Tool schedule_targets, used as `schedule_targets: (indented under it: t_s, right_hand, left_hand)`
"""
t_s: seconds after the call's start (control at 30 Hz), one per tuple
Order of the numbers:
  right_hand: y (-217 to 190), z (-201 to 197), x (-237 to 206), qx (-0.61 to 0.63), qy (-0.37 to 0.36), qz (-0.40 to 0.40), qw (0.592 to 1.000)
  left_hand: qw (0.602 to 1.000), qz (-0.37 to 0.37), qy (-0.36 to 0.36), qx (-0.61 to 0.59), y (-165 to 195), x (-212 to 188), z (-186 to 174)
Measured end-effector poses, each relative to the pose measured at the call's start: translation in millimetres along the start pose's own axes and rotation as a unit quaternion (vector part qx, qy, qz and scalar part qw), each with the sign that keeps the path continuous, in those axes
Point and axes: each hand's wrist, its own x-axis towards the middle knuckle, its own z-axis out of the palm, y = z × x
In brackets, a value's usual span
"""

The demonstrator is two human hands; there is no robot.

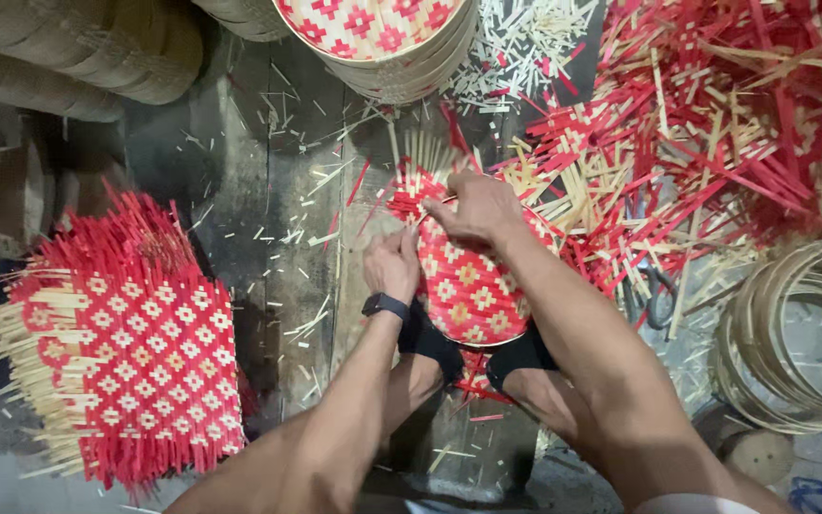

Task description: The person places a circular bamboo frame over a red and beige woven mat, then uses scissors to trim the excess mat material around the frame's edge. The finished basket is set aside, and the process is repeated with additional mats and frames.

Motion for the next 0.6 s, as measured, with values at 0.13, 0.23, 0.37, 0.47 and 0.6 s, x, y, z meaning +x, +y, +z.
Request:
schedule_targets:
  t_s: [0.13,0.23,0.37,0.47,0.6]
  right_hand:
    - [-16,-5,7,-0.033,-0.053,0.048,0.997]
    - [-18,-2,15,-0.028,-0.062,0.063,0.996]
    - [-12,9,24,-0.007,-0.045,0.078,0.996]
    - [-1,3,10,0.025,0.196,-0.073,0.978]
    - [44,-67,-63,0.021,0.268,-0.108,0.957]
  left_hand:
    - [0.963,-0.184,-0.165,-0.108,-28,6,0]
    - [0.904,-0.308,-0.210,-0.210,-44,18,6]
    - [0.848,-0.360,-0.236,-0.310,-49,39,9]
    - [0.913,-0.267,-0.188,-0.246,-38,46,1]
    - [0.965,-0.183,-0.084,-0.169,-22,38,-17]
